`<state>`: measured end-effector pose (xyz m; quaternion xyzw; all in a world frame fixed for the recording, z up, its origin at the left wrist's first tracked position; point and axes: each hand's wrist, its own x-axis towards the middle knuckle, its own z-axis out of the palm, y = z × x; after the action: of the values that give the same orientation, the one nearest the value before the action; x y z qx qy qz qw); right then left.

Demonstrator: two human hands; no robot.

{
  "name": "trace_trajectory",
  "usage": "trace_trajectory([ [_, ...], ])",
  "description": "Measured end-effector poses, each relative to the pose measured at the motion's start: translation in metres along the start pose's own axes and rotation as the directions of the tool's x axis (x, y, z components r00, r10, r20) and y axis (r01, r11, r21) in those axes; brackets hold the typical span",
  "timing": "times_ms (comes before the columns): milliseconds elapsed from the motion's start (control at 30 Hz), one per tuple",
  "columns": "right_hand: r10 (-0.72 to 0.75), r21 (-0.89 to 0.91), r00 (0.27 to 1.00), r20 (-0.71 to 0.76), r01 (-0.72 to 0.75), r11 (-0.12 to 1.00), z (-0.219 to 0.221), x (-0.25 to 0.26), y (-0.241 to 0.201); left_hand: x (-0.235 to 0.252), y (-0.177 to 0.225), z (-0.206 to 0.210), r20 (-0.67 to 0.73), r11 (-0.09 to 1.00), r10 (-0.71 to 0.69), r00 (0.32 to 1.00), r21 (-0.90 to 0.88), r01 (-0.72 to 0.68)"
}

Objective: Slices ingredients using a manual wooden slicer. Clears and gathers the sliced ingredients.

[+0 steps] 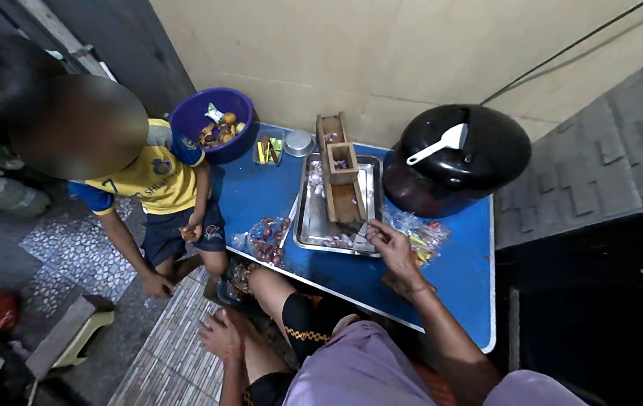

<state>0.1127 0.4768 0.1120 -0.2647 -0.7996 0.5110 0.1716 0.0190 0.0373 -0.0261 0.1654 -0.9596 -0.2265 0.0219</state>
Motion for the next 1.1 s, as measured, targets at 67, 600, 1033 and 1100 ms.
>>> trace_trajectory([
  [67,0.059,0.282,0.996,-0.065,-0.038,0.959,0.003,0.003,0.003,-0.008,0.033,-0.009,-0.035,0.983,0.181,0.983,-0.007,-0.181],
  [600,0.37,0.702,0.929,-0.02,-0.25,0.667,-0.024,-0.003,0.013,-0.042,0.385,0.067,0.55,0.819,0.513,0.659,-0.544,-0.183],
  [1033,0.394,0.725,0.919,-0.01,-0.265,0.636,-0.019,-0.013,0.033,-0.039,0.425,0.085,0.581,0.896,0.389,0.715,-0.42,-0.147],
  [1100,0.391,0.72,0.92,-0.002,-0.27,0.639,-0.019,-0.017,0.035,-0.035,0.422,0.08,0.584,0.889,0.402,0.705,-0.432,-0.149],
])
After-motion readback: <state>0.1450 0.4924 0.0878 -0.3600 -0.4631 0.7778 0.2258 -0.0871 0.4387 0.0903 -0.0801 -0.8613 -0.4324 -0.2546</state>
